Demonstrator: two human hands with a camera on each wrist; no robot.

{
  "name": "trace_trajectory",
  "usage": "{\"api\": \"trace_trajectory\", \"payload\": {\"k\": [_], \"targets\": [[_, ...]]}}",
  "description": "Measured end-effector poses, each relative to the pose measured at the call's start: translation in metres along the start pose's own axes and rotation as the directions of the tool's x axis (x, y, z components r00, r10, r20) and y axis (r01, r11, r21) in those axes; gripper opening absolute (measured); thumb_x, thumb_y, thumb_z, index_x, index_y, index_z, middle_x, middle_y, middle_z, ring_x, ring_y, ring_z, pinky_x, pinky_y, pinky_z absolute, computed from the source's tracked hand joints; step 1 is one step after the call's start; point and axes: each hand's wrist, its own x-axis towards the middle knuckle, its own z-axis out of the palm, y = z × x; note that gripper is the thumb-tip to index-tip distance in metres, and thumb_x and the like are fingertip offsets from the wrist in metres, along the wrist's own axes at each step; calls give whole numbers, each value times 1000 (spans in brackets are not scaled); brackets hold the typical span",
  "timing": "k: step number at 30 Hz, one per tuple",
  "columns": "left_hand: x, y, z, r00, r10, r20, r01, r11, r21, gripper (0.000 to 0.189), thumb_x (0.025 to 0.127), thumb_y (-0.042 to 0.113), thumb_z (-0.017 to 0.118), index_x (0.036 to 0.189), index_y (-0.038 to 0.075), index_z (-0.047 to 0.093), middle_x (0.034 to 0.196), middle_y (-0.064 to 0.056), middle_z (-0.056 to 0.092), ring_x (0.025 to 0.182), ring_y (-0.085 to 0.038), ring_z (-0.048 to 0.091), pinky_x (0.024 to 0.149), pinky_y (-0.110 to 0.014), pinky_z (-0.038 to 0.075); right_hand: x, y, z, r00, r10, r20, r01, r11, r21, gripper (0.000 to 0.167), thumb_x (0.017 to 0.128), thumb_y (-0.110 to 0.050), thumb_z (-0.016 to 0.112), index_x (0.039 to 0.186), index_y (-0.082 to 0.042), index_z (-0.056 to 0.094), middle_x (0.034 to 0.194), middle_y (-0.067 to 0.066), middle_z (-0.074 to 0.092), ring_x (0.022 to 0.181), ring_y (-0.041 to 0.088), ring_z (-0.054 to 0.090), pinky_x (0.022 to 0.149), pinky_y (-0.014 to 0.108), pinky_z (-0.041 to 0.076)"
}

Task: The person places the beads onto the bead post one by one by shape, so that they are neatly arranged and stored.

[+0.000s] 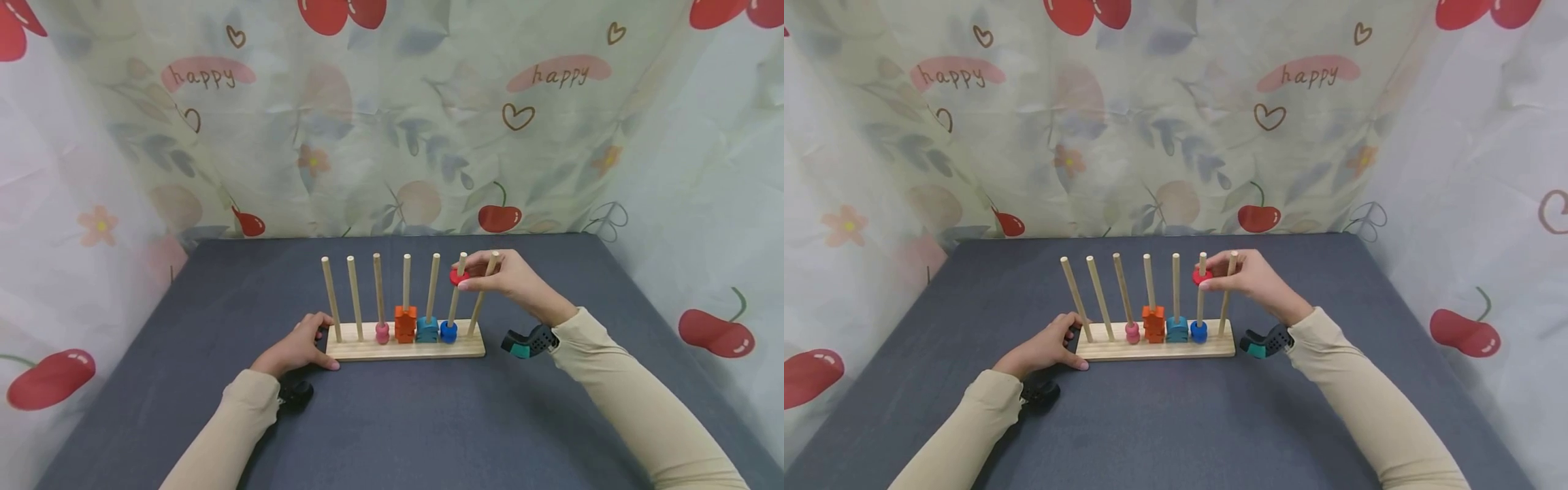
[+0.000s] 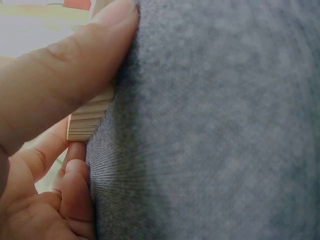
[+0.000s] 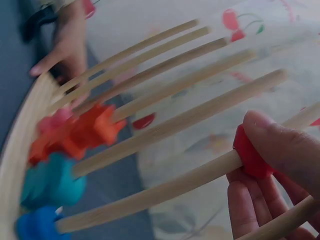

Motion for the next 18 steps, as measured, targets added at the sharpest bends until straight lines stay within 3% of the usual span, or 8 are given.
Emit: {"api": "trace_trajectory", "payload": {"k": [5, 10, 18], "targets": [[-1, 2, 0, 1000, -1, 0, 1, 1000, 5, 76, 64, 15, 91, 125, 2, 48, 120, -17, 44, 112, -30, 42, 96, -49, 36, -3, 34, 17, 1000, 16, -1, -16, 995, -102, 33, 78, -21, 81, 104, -2, 71, 102, 12, 72, 82, 16, 64, 73, 29, 51], [0, 1, 0, 1000, -5, -1, 5, 1000, 1, 76, 64, 15, 91, 125, 3, 48, 120, -16, 44, 111, -30, 41, 95, -48, 36, -7, 65, 33, 998, 66, -1, -65, 983, -171, 33, 77, -25, 82, 100, -4, 72, 98, 11, 73, 80, 17, 61, 73, 31, 51], [0, 1, 0, 1000, -10, -1, 10, 1000, 5, 76, 64, 16, 91, 125, 3, 48, 121, -16, 43, 111, -30, 41, 95, -48, 36, -10, 80, 41, 997, 68, -22, -71, 989, -132, 35, 77, -26, 82, 103, -3, 72, 96, 10, 72, 85, 19, 63, 77, 32, 53]]}}
